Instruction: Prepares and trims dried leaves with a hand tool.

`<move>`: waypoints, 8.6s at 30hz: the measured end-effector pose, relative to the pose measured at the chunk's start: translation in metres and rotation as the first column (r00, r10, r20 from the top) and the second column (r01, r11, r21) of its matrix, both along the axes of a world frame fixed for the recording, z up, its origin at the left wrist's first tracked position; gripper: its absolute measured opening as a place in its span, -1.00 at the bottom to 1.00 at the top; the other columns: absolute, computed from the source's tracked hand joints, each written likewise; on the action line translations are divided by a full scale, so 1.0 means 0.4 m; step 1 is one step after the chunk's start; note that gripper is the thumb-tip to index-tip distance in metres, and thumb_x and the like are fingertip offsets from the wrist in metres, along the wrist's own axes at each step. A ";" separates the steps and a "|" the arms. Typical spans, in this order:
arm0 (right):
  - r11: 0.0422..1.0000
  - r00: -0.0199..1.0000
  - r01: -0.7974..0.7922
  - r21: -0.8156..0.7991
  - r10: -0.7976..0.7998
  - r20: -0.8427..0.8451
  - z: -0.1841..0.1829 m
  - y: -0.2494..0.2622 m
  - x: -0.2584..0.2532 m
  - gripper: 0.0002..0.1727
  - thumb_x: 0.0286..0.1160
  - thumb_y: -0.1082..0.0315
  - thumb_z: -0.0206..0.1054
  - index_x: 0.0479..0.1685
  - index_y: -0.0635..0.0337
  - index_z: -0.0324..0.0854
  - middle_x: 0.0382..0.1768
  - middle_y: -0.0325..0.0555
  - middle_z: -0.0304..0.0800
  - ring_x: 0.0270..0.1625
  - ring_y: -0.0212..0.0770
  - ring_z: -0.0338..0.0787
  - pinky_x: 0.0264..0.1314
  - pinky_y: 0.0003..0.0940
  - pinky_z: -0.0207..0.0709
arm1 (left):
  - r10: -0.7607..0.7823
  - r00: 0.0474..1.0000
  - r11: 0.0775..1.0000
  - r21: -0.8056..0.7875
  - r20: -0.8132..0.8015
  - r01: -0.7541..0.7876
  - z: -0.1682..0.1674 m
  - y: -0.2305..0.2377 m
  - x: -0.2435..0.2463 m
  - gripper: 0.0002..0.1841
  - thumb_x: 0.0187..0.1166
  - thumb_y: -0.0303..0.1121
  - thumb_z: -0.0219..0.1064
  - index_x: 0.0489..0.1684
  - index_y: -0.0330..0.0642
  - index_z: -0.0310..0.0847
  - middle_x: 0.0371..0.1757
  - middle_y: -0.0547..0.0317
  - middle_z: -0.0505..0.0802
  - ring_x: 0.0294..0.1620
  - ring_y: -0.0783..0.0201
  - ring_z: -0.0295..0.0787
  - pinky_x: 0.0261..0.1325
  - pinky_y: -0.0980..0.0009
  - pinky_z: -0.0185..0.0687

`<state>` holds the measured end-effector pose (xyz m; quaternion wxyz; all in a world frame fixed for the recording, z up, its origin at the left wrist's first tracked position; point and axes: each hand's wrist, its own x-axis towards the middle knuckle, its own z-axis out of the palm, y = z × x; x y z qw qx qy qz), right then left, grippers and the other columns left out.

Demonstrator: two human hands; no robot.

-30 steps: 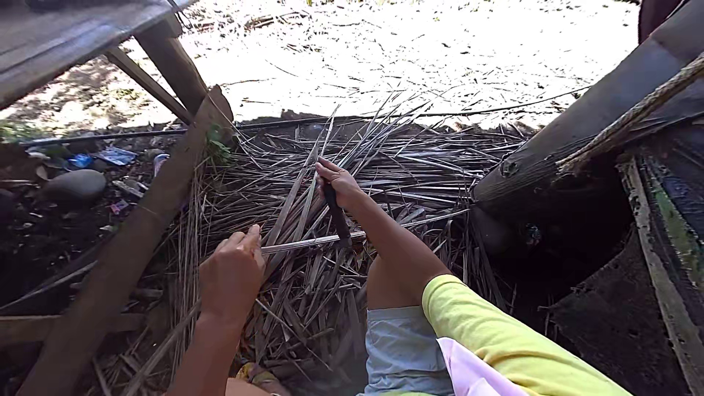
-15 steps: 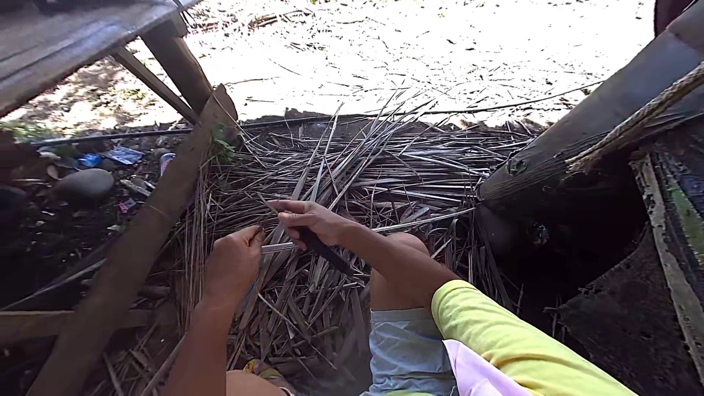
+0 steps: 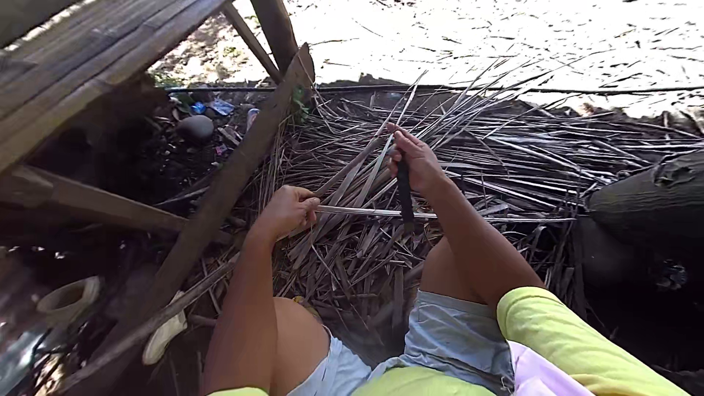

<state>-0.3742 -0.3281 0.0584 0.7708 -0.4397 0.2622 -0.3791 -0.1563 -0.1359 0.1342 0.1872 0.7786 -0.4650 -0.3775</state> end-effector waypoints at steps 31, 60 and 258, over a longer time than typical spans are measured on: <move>0.929 0.918 -0.366 -0.049 0.352 -0.182 -0.039 0.212 0.140 -0.55 0.77 0.38 0.21 0.59 0.28 0.47 -0.56 -0.23 0.64 -0.72 -0.43 0.51 -0.70 -0.56 0.44 | 0.110 0.876 0.973 -0.231 0.469 0.001 -0.079 -0.046 -0.106 -0.70 0.76 -0.44 0.15 -0.35 -0.45 0.67 -0.29 -0.25 0.81 -0.12 -0.16 0.82 0.01 -0.10 0.64; 0.992 0.957 0.127 0.027 -0.115 -0.267 -0.087 -0.066 0.084 -0.54 0.81 0.23 0.20 0.63 0.02 0.44 -0.51 -0.30 0.53 -0.70 -0.41 0.50 -0.71 -0.52 0.47 | 0.075 0.879 0.984 -0.175 0.471 0.011 -0.022 0.000 -0.101 -0.70 0.80 -0.37 0.15 -0.10 -0.34 0.82 -0.13 -0.23 0.89 0.01 -0.18 0.86 0.13 -0.17 0.66; 0.938 0.943 -0.289 -0.189 0.245 -0.227 -0.047 0.146 0.095 -0.46 0.73 0.41 0.25 0.69 0.22 0.38 -0.60 -0.26 0.62 -0.72 -0.46 0.48 -0.68 -0.56 0.41 | 0.116 0.973 0.985 -0.150 0.201 -0.086 -0.043 -0.038 -0.092 -0.72 0.81 -0.36 0.20 0.16 -0.25 0.83 -0.43 0.09 0.82 -0.44 0.26 0.66 -0.17 0.24 0.60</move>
